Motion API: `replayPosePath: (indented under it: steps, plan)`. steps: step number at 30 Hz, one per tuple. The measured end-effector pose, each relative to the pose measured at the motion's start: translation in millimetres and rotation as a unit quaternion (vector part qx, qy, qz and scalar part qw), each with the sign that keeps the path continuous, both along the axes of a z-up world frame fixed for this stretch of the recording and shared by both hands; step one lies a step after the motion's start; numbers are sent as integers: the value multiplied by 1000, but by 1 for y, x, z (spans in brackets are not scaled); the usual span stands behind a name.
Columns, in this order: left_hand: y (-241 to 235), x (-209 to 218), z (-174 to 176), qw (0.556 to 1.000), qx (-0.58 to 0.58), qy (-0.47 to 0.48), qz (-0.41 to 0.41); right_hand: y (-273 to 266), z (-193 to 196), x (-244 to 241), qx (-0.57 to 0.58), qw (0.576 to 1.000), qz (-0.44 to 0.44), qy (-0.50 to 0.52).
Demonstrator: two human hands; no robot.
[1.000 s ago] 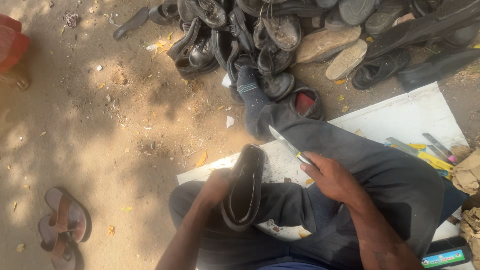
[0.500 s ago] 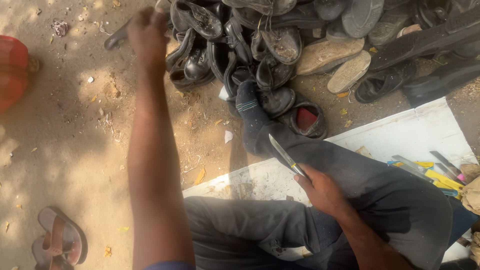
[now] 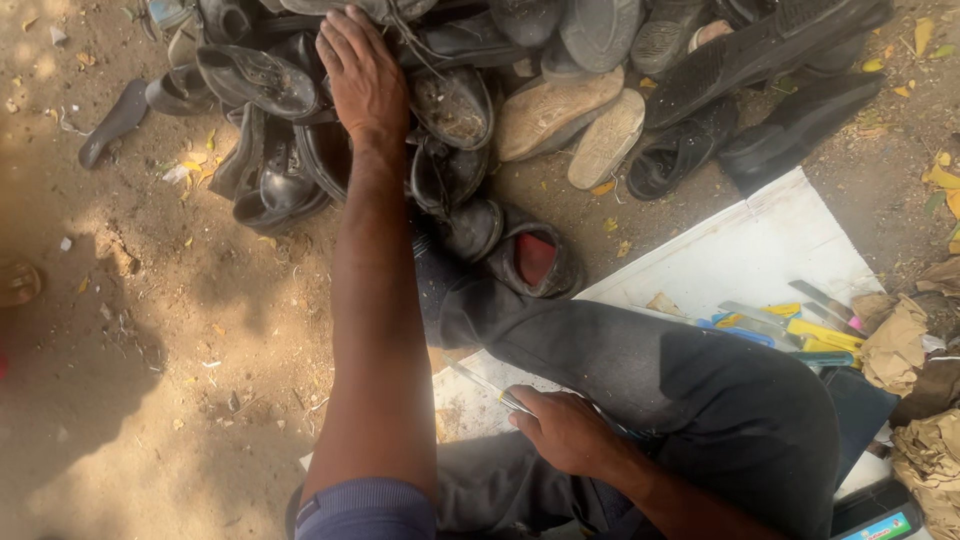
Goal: The person sits on the ground and uses a knife to scrape and clean the sole of a black shoe. They hold the shoe with one hand and work the blade along the bottom surface, removing debris and old material. A pile of other shoes is visible nearby.
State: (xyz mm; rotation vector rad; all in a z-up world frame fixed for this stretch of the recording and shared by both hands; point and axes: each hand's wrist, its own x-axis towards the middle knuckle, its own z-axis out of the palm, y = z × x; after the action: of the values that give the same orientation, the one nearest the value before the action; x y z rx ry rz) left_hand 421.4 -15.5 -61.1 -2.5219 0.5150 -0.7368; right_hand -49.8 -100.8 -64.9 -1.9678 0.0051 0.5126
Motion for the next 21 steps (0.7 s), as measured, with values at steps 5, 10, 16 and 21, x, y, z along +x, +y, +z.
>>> replayPosePath:
  steps: [5, 10, 16, 21]
  plan:
    - [19, -28, 18, 981, 142, 132, -23, -2, 3, 2, 5, 1000, 15, 25]
    - [55, -161, 62, 960, 27, 272, 52, -3, 10, -4, -10, 1000, -10, 1]
    - [135, -293, 63, 924, -264, 195, 196, 8, 11, -21, -33, 995, 0, -90]
    - [127, -362, -45, 872, -273, 348, 211, 13, 3, -30, -107, 989, 33, -102]
